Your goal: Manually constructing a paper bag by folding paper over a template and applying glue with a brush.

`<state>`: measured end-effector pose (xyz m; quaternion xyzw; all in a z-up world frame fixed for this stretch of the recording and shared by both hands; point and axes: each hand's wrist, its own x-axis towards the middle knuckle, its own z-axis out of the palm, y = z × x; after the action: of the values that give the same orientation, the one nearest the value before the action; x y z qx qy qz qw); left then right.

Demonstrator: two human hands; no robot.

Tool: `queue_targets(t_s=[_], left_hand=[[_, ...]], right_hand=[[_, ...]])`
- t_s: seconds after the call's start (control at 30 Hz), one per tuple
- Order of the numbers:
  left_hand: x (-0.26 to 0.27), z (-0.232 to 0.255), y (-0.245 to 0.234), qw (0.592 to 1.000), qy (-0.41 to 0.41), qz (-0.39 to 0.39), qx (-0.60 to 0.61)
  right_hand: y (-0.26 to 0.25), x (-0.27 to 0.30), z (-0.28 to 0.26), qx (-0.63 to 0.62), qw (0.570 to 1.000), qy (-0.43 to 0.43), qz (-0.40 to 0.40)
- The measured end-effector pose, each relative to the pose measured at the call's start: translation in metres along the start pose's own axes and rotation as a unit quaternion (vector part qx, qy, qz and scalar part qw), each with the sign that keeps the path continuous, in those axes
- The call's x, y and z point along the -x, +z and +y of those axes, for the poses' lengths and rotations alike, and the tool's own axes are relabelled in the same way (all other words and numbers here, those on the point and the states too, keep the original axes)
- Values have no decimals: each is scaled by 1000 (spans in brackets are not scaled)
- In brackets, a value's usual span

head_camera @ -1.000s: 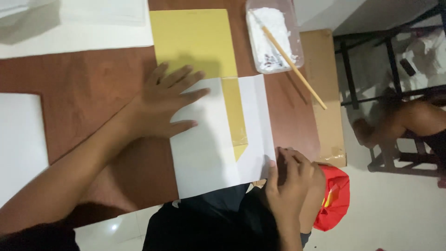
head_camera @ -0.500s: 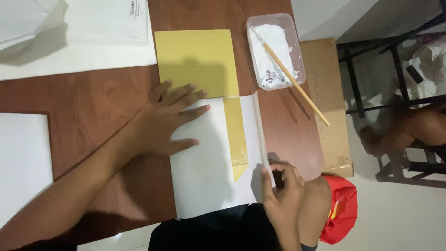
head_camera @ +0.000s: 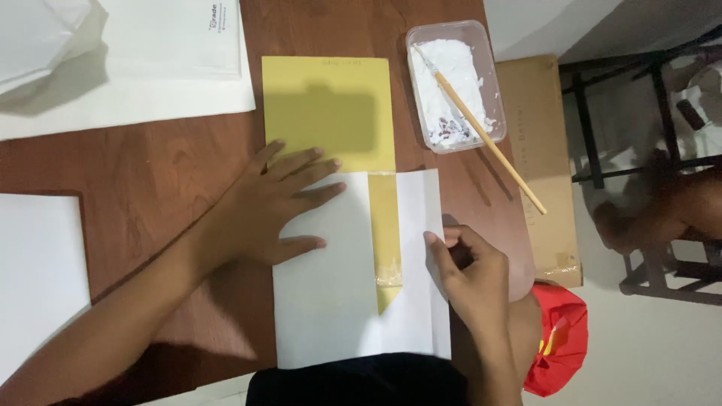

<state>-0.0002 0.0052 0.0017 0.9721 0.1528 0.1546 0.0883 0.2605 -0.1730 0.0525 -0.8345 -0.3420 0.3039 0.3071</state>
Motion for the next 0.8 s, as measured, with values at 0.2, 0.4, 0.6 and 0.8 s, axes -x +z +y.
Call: queue_targets(t_s=[0.2, 0.4, 0.6, 0.8], left_hand=[[0, 2, -4, 1000, 5, -12, 28], [-2, 2, -3, 999, 13, 14, 33], [-5, 6, 7, 1000, 1, 31, 0], [-9, 8, 8, 999, -38, 0, 24]], right_hand=[[2, -4, 2, -21, 999, 33, 24], [-1, -10, 3, 78, 996, -3, 32], [-5, -23, 8, 107, 994, 0, 5], [-1, -36, 13, 96, 987, -120, 34]])
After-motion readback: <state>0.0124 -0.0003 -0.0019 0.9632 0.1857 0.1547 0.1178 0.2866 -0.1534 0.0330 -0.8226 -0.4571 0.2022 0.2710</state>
